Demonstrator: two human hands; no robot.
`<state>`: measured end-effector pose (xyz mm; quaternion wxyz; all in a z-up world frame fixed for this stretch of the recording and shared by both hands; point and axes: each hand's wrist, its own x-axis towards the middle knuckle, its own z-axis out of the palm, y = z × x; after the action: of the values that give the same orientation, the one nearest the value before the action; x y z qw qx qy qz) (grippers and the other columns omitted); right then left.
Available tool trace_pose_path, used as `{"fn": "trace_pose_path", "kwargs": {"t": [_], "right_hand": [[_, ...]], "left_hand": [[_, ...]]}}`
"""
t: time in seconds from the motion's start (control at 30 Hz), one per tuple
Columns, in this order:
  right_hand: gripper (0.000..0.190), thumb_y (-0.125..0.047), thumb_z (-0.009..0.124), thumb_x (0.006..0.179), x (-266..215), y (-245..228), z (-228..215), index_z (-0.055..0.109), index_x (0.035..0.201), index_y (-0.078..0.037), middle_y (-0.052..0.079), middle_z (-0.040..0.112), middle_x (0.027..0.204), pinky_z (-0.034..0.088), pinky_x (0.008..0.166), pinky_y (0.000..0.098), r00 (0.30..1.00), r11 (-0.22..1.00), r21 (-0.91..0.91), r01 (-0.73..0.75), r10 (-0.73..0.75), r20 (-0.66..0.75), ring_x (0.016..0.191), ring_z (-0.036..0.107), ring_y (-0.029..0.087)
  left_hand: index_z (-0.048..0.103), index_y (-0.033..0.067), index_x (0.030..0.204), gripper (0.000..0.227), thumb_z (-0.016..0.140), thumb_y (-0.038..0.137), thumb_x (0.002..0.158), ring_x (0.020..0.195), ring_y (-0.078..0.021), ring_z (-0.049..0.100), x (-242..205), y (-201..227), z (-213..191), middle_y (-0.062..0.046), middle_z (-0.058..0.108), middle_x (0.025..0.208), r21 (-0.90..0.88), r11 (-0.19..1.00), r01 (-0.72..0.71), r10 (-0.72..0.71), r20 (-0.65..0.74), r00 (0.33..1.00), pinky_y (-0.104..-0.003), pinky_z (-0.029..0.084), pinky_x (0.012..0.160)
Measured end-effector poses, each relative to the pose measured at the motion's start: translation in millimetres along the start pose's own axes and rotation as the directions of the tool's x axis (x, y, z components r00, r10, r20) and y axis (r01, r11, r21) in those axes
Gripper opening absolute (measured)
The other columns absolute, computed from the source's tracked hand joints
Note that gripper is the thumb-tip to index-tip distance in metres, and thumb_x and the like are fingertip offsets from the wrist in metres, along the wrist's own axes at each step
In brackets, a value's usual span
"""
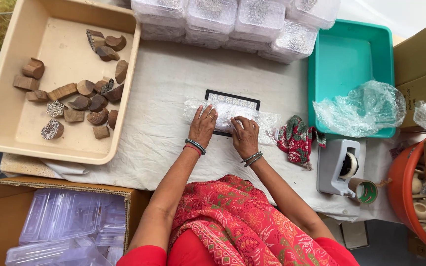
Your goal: The person cleans a clear plastic container with a cloth, places a wooden decorative item inside, and closes the lid. They then wrap the container in bubble wrap and secure it with packing tape before stacking it with other wrapped items.
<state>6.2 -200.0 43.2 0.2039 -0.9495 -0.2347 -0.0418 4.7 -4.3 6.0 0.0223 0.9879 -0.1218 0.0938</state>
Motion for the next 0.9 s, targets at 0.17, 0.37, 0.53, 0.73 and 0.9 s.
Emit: {"fn": "trace_pose_path", "kwargs": {"t": [0.17, 0.37, 0.53, 0.73, 0.9], "right_hand": [[0.044, -0.007, 0.070, 0.093, 38, -16, -2, 0.063, 0.135, -0.017, 0.004, 0.059, 0.136, 0.047, 0.105, 0.0419, 0.990, 0.993, 0.106, 0.055, -0.041, -0.132, 0.123, 0.059, 0.027], [0.049, -0.022, 0.068, 0.094, 69, -24, 15, 0.062, 0.143, -0.018, 0.008, 0.053, 0.124, 0.056, 0.080, 0.0408, 0.971, 0.996, 0.078, -0.040, 0.020, 0.237, 0.109, 0.059, 0.025], [0.029, -0.032, 0.066, 0.097, 63, -23, 20, 0.073, 0.124, -0.024, 0.003, 0.052, 0.119, 0.057, 0.078, 0.0355, 0.976, 1.000, 0.005, -0.004, 0.003, 0.217, 0.106, 0.057, 0.021], [0.027, -0.031, 0.066, 0.097, 59, -29, 14, 0.074, 0.122, -0.023, 0.003, 0.051, 0.119, 0.056, 0.077, 0.0364, 0.986, 1.000, 0.008, -0.001, 0.000, 0.166, 0.103, 0.056, 0.021], [0.026, -0.031, 0.066, 0.098, 58, -28, 16, 0.074, 0.121, -0.023, 0.002, 0.051, 0.119, 0.057, 0.078, 0.0358, 0.988, 1.000, 0.019, -0.007, 0.004, 0.155, 0.103, 0.056, 0.021]], "left_hand": [[0.066, 0.0084, 0.133, 0.040, 0.056, 0.012, 0.095, 0.141, -0.0190, 0.047, 1, 0, 12, -0.003, 0.063, 0.140, -0.029, 0.999, -0.021, 0.019, -0.052, 0.998, -0.041, 0.024, 0.126], [0.072, 0.0066, 0.116, 0.024, 0.063, 0.007, 0.095, 0.135, -0.0197, 0.055, -7, -13, 4, -0.004, 0.069, 0.128, -0.376, 0.919, 0.124, -0.180, -0.119, 0.976, -0.043, 0.032, 0.125], [0.066, 0.0021, 0.120, 0.032, 0.068, 0.017, 0.092, 0.124, -0.0337, 0.060, -32, -32, 23, -0.018, 0.067, 0.128, -0.707, 0.475, 0.525, -0.832, -0.166, 0.529, -0.042, 0.048, 0.106], [0.052, -0.0006, 0.135, 0.084, 0.073, 0.061, 0.081, 0.086, -0.0289, 0.072, 6, -51, -2, -0.017, 0.071, 0.108, -0.694, -0.286, 0.660, -0.753, 0.589, 0.294, -0.039, 0.059, 0.061], [0.068, -0.0077, 0.112, 0.069, 0.090, 0.047, 0.076, 0.077, -0.0228, 0.068, 21, -71, 68, -0.015, 0.070, 0.097, -0.639, -0.229, 0.734, -0.666, 0.653, 0.361, -0.035, 0.055, 0.055]]}}
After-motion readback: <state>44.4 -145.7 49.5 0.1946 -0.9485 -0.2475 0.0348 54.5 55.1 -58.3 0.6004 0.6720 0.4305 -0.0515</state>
